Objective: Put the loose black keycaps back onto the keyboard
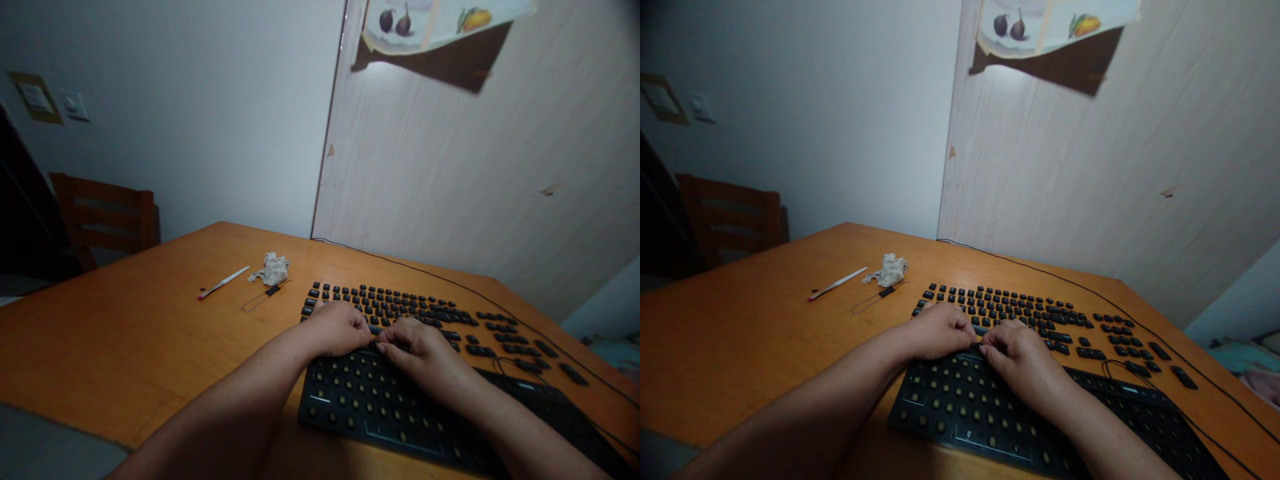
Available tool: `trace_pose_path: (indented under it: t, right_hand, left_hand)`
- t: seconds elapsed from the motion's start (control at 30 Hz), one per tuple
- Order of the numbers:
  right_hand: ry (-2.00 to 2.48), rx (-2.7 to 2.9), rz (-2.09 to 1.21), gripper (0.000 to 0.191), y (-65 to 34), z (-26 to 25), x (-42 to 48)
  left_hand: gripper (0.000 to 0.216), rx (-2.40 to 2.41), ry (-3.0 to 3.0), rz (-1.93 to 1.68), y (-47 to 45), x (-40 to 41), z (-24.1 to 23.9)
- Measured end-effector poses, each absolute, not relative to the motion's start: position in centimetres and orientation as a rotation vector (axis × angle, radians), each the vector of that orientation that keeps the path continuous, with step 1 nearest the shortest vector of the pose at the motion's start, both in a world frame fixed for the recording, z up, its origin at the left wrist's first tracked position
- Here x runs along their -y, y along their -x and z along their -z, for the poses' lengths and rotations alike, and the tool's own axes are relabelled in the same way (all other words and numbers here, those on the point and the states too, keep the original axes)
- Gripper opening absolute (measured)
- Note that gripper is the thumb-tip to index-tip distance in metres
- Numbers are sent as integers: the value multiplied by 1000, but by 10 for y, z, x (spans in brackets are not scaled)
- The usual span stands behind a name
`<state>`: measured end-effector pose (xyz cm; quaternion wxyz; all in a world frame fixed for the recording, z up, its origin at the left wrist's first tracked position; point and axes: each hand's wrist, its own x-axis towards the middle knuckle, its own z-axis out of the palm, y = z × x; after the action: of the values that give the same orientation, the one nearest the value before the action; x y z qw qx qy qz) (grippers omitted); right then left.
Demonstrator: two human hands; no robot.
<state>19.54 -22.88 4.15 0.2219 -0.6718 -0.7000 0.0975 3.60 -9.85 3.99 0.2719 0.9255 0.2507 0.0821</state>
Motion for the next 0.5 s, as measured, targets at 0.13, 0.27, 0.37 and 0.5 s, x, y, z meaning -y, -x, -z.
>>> trace_pose_path:
  t: [0.13,0.27,0.37,0.5]
  right_hand:
    - [1872,1925,-292,15,-195,-41,229]
    - [1877,1953,-256,13,-193,-42,229]
    - [1881,1992,-188,11,-192,-41,229]
    - [1881,2038,-128,10,-191,-41,229]
  left_hand:
    - [27,-664,-2513,-216,-36,97,-38]
    - [25,-662,-2509,-206,-37,97,-38]
    - [25,-649,-2497,-195,-36,97,-39]
    - [25,-657,-2464,-193,-35,98,-40]
